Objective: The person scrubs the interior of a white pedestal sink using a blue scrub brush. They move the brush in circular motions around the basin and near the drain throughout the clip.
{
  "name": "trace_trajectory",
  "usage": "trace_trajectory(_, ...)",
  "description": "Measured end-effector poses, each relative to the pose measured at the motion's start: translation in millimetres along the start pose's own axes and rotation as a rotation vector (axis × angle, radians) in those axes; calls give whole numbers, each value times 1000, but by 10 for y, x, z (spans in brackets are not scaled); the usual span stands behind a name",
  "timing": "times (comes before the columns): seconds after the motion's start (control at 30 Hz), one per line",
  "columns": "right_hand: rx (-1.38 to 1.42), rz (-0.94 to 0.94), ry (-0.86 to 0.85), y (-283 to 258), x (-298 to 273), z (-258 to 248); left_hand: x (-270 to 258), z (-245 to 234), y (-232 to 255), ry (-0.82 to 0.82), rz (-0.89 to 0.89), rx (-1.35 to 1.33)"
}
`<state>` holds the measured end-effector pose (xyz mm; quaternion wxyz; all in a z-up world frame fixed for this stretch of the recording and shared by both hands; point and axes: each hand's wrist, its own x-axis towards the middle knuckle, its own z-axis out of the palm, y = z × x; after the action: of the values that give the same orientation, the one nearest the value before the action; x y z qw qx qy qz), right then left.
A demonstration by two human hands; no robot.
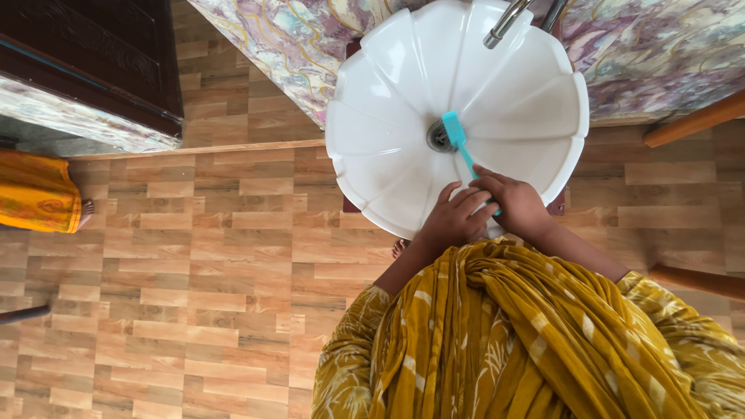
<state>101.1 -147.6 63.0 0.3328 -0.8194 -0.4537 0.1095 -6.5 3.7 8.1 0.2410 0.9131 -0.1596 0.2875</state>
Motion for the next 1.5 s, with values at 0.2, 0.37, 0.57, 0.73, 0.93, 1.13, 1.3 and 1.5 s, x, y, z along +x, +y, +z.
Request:
trace_trajectory(0.2, 145, -79, 37, 145, -24, -47, 16, -499, -97, -106, -413, -1276)
trace_trajectory(0.37, 58, 25, -11, 68, 12, -50, -241, -626, 248, -851, -561, -1490)
trace_trajectory(0.57, 201, -34, -112, 136, 7, -92, -431, -324, 300, -741, -639, -1558)
trace_trajectory(0.73, 562, -206, -61, 400, -21, -65, -150, -428, 206, -495, -640, -1435)
trace_trajectory(0.93, -18, -59, -248, 487, -9, 219, 381, -556, 178, 31, -263, -303)
trace_trajectory(1.13, 197, -27, -170, 736, 51, 483, 291, -279, 138, 160, 67, 68)
trace_trajectory(1.3, 62, -313, -121, 709, 112, 457, 130, -143, 67, 198, 87, 73)
trace_trajectory(1.5, -109, -229, 47, 562, 57, 457, 112, -81, 23, 215, 77, 90)
